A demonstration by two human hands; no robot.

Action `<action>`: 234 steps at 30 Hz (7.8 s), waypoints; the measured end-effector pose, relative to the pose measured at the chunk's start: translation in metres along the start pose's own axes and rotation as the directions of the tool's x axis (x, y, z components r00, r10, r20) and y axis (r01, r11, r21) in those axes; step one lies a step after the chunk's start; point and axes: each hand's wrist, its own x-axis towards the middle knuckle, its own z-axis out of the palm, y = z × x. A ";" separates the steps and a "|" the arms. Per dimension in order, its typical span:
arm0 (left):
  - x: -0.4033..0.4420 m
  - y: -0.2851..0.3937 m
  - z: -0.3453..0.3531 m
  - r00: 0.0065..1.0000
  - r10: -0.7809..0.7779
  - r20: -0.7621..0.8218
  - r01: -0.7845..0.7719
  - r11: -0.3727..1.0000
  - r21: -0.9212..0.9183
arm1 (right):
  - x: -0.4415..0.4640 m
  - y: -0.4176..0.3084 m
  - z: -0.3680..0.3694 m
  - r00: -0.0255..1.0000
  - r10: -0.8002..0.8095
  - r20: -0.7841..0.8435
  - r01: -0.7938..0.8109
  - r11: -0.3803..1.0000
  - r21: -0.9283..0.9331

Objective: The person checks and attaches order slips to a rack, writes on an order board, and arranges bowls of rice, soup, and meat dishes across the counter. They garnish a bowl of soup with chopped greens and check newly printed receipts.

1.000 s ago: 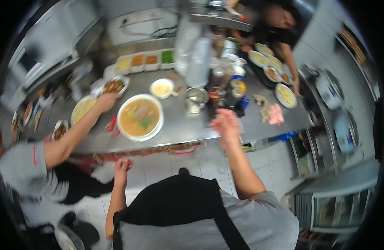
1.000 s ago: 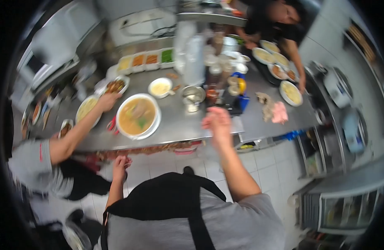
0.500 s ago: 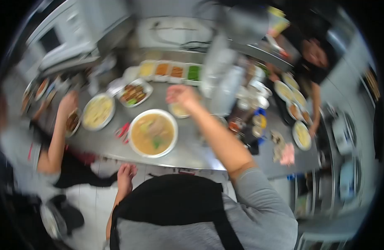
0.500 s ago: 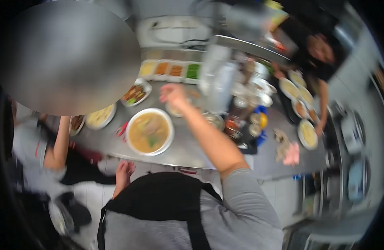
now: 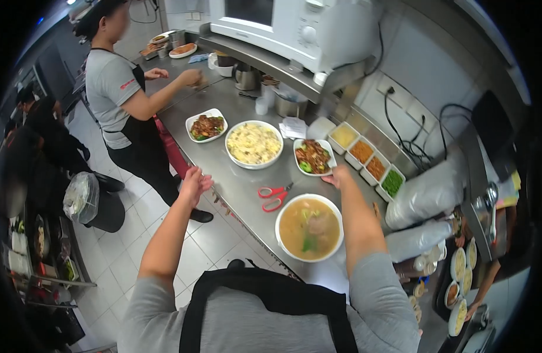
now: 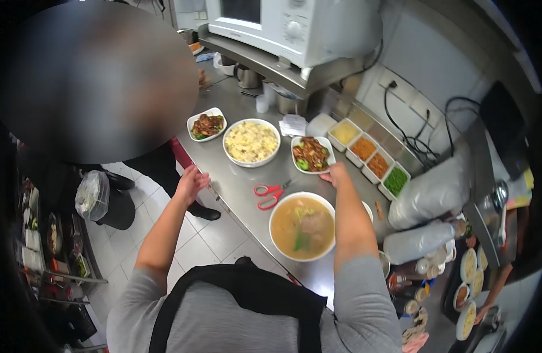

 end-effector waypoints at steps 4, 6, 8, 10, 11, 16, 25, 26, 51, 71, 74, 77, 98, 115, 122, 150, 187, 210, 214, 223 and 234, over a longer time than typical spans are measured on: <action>0.088 0.034 -0.001 1.000 -0.008 -0.018 0.007 1.000 -0.027 | 0.011 0.011 0.003 0.994 -0.088 -0.064 0.081 0.992 -0.094; 0.131 0.022 -0.019 1.000 0.016 -0.011 -0.018 0.970 -0.242 | -0.008 0.007 -0.002 0.987 -0.080 -0.136 0.083 0.996 0.014; 0.178 0.018 -0.035 0.996 0.024 0.082 -0.015 0.994 -0.108 | -0.034 0.001 -0.005 0.967 -0.140 -0.214 0.159 0.984 0.077; 0.197 0.020 -0.042 0.996 -0.013 0.084 0.025 0.991 -0.135 | -0.052 -0.006 -0.009 0.964 -0.125 -0.233 0.143 0.988 0.064; 0.193 0.029 -0.036 0.996 -0.064 0.064 0.069 0.994 -0.087 | -0.064 -0.013 -0.007 0.954 -0.159 -0.254 0.169 0.985 0.018; 0.210 0.042 -0.041 0.995 -0.095 0.000 0.095 0.995 0.021 | -0.171 -0.065 0.004 0.937 -0.268 -0.223 0.249 0.962 -0.113; 0.054 0.082 -0.069 0.996 -0.082 0.035 0.074 0.980 0.187 | -0.374 -0.052 -0.029 0.941 -0.310 -0.135 0.319 0.947 0.045; 0.027 0.085 -0.067 0.994 -0.089 0.056 0.075 0.973 0.219 | -0.393 -0.031 -0.045 0.943 -0.313 -0.113 0.322 0.944 0.076; -0.517 -0.238 0.372 0.076 -0.664 0.744 0.061 0.748 0.661 | -0.711 0.378 -0.488 0.126 0.153 -0.980 0.565 0.801 0.198; -0.613 -0.520 0.651 0.273 -0.610 0.744 0.072 0.784 0.616 | -0.621 0.376 -0.596 0.458 -0.628 -0.630 0.110 0.742 -0.661; -0.634 -0.489 0.652 0.382 -0.392 0.837 -0.330 0.788 0.519 | -0.608 0.348 -0.569 0.488 -0.794 -0.363 0.152 0.487 -0.860; -0.641 -0.464 0.642 0.477 -0.257 0.840 -0.513 0.695 0.504 | -0.598 0.358 -0.578 0.641 -0.751 -0.159 0.184 0.351 -0.918; -0.488 -0.369 0.054 0.984 -0.011 0.179 -0.174 -0.309 0.935 | -0.567 -0.242 -0.310 0.422 -0.605 0.676 0.735 -0.208 -0.645; -0.411 -0.264 -0.005 0.998 -0.019 0.063 -0.065 -0.285 0.956 | -0.486 -0.147 -0.157 0.313 -0.881 0.355 0.891 0.402 0.212; -0.364 -0.280 0.023 0.931 0.336 0.142 -0.213 0.187 0.959 | -0.394 0.178 -0.136 0.818 -0.441 0.370 0.451 0.890 0.067; -0.288 -0.203 0.209 0.471 0.217 0.855 -0.882 0.126 0.454 | -0.394 0.230 -0.131 0.669 -0.743 0.025 0.370 0.304 -0.878; -0.309 -0.197 0.254 0.460 0.058 0.886 -0.877 -0.126 0.464 | -0.403 0.239 -0.151 0.643 -0.754 0.137 0.431 0.209 -0.878; -0.313 -0.202 0.223 0.538 0.226 0.812 -0.834 0.002 0.551 | -0.404 0.239 -0.148 0.657 -0.742 0.132 0.405 0.201 -0.892; -0.312 -0.203 0.223 0.555 0.219 0.803 -0.823 0.005 0.568 | -0.403 0.240 -0.148 0.655 -0.744 0.131 0.402 0.197 -0.894; -0.316 -0.200 0.222 0.569 0.188 0.800 -0.817 0.020 0.576 | -0.402 0.240 -0.148 0.673 -0.728 0.133 0.393 0.200 -0.897; -0.315 -0.201 0.221 0.576 0.199 0.793 -0.812 0.027 0.583 | -0.401 0.241 -0.148 0.670 -0.729 0.142 0.384 0.176 -0.907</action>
